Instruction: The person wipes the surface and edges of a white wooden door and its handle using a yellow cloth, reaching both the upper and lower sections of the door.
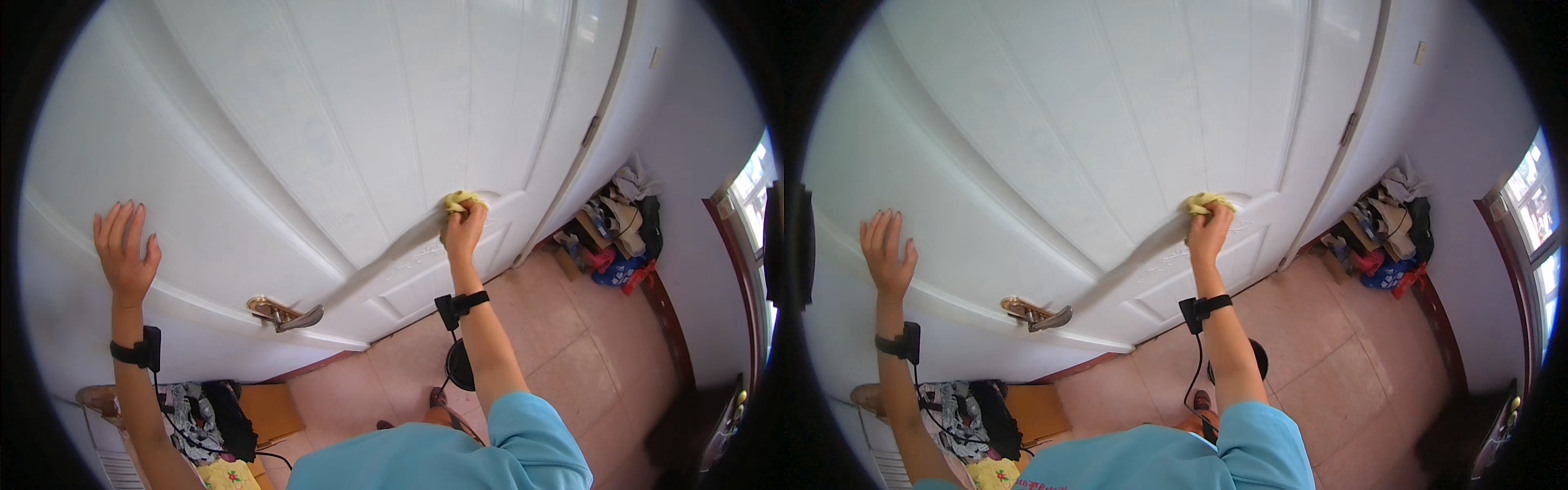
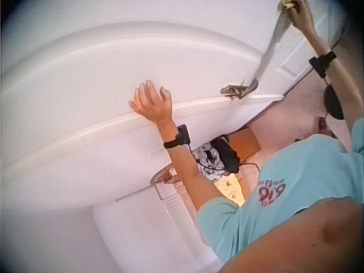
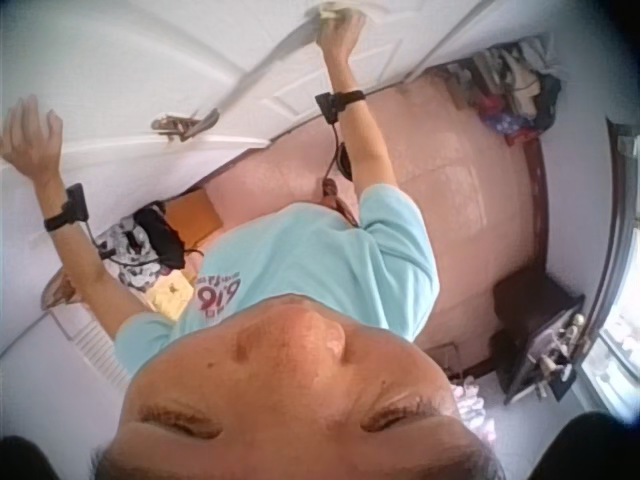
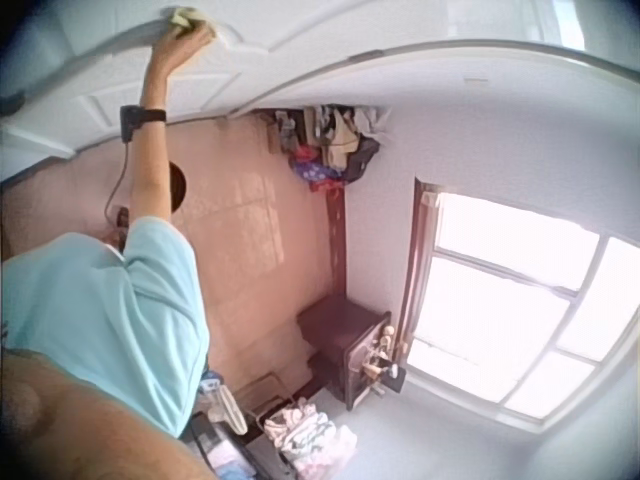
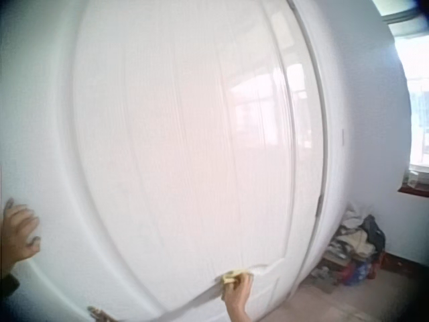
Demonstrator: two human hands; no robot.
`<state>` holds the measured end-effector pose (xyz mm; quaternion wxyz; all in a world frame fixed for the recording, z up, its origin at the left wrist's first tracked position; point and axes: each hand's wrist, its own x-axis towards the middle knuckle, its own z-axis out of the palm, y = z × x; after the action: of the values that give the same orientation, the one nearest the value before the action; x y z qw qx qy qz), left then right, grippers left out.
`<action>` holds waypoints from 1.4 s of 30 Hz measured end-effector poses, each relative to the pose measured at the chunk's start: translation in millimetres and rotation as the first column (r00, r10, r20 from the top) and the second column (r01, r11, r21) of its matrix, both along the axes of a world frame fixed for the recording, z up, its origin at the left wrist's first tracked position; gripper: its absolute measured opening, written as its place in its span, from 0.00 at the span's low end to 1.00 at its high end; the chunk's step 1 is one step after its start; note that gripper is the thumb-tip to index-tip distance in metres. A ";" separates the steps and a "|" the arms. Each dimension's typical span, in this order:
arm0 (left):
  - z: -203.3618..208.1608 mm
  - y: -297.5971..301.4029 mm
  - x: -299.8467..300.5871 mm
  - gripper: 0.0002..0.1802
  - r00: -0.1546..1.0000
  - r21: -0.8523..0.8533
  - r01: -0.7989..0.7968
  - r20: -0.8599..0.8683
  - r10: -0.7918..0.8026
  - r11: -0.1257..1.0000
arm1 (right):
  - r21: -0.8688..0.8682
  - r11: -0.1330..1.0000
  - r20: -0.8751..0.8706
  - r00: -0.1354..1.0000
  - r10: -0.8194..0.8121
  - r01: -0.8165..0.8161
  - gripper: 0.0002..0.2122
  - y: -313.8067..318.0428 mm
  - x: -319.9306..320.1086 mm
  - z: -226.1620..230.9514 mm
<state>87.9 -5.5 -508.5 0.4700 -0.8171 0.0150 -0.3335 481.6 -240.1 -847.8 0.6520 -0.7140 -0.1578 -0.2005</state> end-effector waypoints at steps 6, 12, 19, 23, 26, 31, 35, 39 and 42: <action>0.8 -2.0 2.6 0.27 1.000 0.018 0.003 0.011 -0.003 1.000 | -0.060 0.982 0.083 0.979 0.186 -0.181 0.11 27.7 -82.6 14.1; 1.3 -1.6 6.9 0.26 0.999 0.030 0.027 0.026 -0.028 0.999 | -0.361 0.879 0.084 0.928 0.363 -0.311 0.12 41.0 -140.4 -34.8; 1.2 -4.4 6.2 0.26 0.999 0.009 0.023 0.030 -0.023 1.000 | -0.132 0.949 0.197 0.931 0.308 -0.286 0.11 29.5 -113.8 13.4; 1.7 -8.5 7.3 0.25 0.998 -0.013 0.043 0.043 -0.043 0.999 | 0.024 0.978 0.249 0.949 0.195 -0.207 0.11 33.7 -94.7 88.9; 3.1 -8.6 9.9 0.24 0.997 -0.007 0.050 0.054 -0.049 0.999 | -0.086 0.981 0.261 0.946 0.191 -0.174 0.10 38.2 -102.4 74.5; 2.8 -12.2 11.9 0.25 0.996 -0.017 0.067 0.067 -0.066 0.998 | -0.341 0.889 0.304 0.859 0.412 -0.305 0.11 46.7 -148.4 8.4; 5.9 -12.3 10.5 0.25 0.996 -0.040 0.067 0.056 -0.064 0.997 | -0.530 0.767 0.182 0.835 0.520 -0.362 0.10 44.6 -162.4 -36.6; 6.1 -12.8 7.0 0.26 0.994 -0.051 0.098 0.044 -0.095 0.994 | -0.458 0.828 0.069 0.916 0.394 -0.322 0.06 37.0 -147.7 -47.3; 3.7 -12.0 3.1 0.27 0.995 -0.067 0.095 0.044 -0.092 0.993 | -0.247 0.956 0.194 0.958 0.210 -0.160 0.06 35.7 -127.0 11.9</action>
<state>91.0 -17.5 -504.8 0.4253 -0.8243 0.0321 -0.3724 354.7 -204.4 -835.9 0.5603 -0.7398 -0.3169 -0.1959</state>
